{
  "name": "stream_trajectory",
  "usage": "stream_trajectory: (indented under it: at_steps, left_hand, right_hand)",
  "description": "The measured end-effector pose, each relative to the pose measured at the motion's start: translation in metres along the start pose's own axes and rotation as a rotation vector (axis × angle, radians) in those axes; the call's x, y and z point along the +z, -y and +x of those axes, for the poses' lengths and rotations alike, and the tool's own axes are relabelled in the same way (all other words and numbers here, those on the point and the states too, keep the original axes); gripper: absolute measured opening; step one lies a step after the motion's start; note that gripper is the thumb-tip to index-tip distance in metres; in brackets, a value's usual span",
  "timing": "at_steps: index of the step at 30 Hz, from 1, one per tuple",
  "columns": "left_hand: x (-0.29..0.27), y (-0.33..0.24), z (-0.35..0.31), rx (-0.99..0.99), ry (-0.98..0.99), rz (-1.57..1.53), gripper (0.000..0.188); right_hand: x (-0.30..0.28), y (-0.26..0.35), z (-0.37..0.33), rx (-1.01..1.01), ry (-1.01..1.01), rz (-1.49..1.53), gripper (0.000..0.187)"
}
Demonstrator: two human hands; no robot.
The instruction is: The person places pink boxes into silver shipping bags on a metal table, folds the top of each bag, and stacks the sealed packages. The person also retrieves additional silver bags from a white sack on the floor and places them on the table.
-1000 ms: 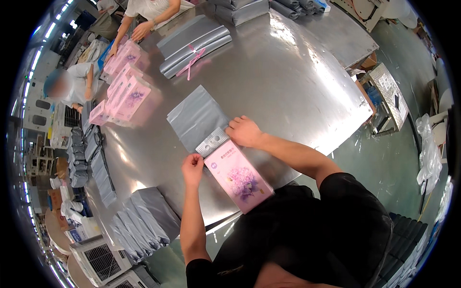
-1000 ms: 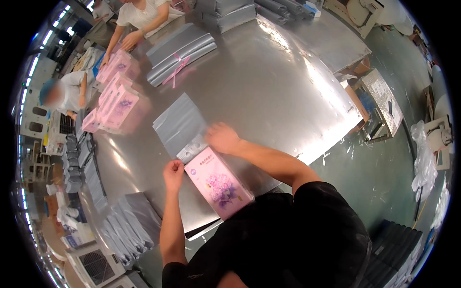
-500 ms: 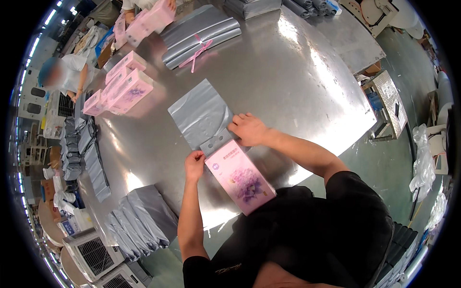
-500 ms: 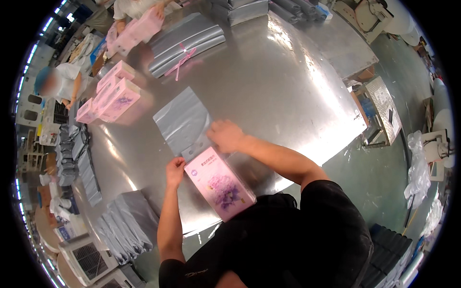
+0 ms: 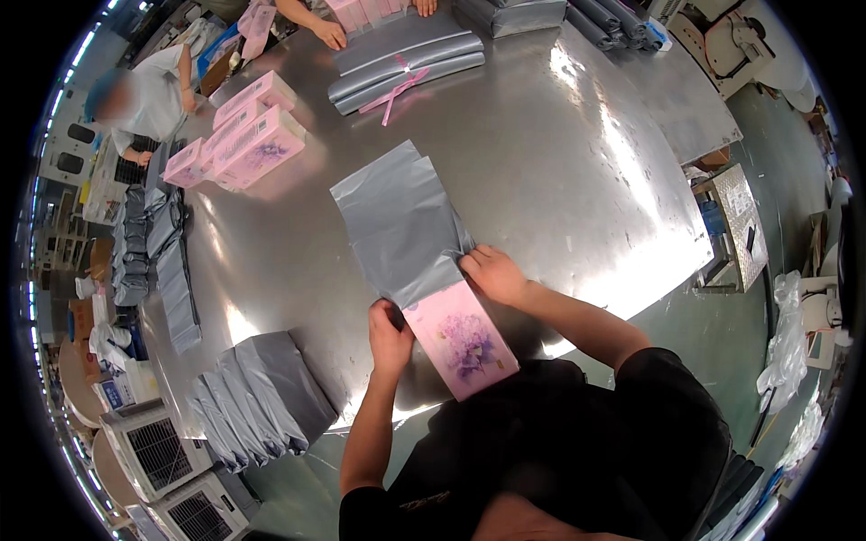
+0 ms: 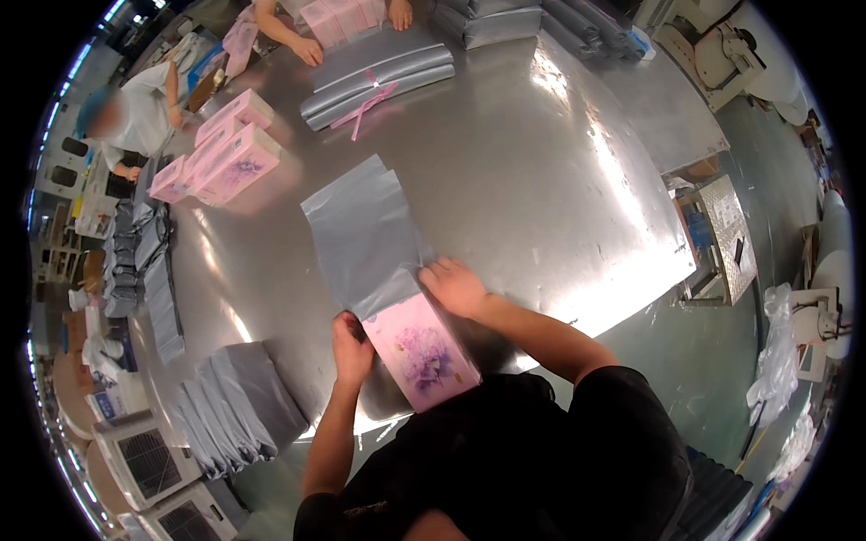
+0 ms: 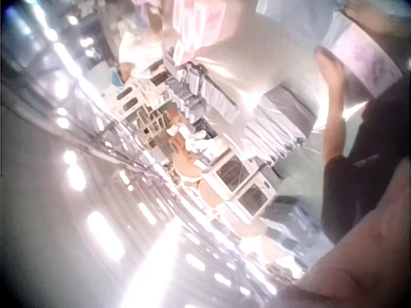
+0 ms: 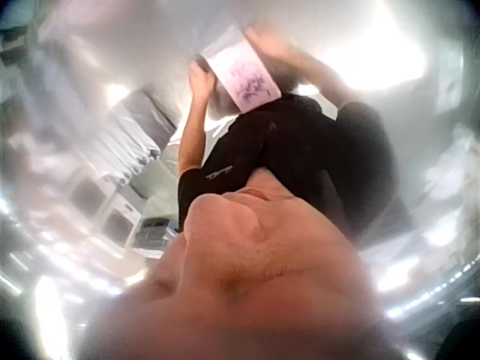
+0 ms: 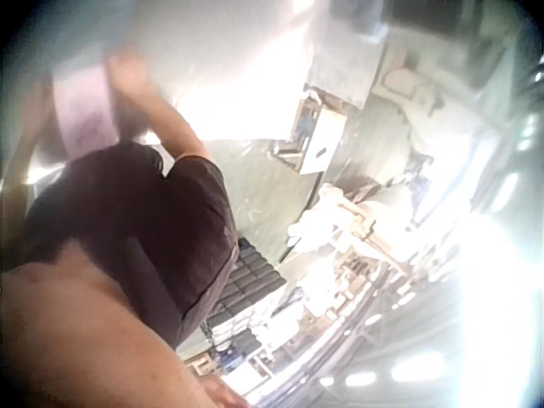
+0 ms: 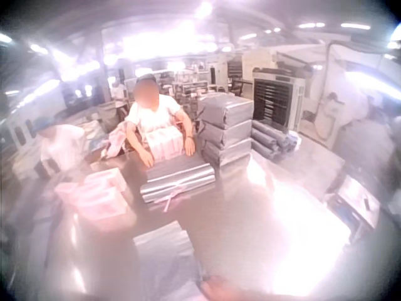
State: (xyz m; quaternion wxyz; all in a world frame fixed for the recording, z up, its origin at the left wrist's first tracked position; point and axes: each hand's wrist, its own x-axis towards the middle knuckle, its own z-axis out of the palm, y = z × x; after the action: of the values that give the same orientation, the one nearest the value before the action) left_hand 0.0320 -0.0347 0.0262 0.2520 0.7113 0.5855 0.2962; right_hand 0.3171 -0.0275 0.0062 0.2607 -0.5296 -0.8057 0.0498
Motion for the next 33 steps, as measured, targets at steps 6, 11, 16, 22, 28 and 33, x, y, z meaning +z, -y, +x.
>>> stream_trajectory:
  at_steps: [6, 11, 16, 22, 28, 33]
  left_hand:
    - [0.009, 0.003, -0.036, -0.145, 0.237, 0.056, 0.021]
    - [0.008, 0.037, -0.151, -0.223, 0.526, -0.245, 0.038]
    - [0.033, 0.029, -0.111, -0.501, 0.194, -0.599, 0.018]
    - [0.049, 0.011, -0.126, -0.453, 0.055, -0.486, 0.017]
    - [0.040, 0.014, -0.133, -0.574, 0.091, -0.933, 0.005]
    - [0.035, 0.008, -0.148, -0.608, 0.043, -1.057, 0.016]
  right_hand:
    - [-0.011, 0.014, -0.040, 0.474, 0.430, 0.296, 0.027]
    - [-0.032, 0.036, -0.133, 0.120, 0.556, 0.406, 0.038]
    - [-0.046, 0.033, -0.095, 0.905, 0.392, 0.929, 0.019]
    - [-0.036, 0.111, -0.090, -0.063, 0.337, 0.251, 0.021]
    - [0.009, 0.113, -0.026, 0.127, 0.563, 0.059, 0.021]
    - [0.018, 0.139, -0.060, 0.008, 0.259, 0.384, 0.014]
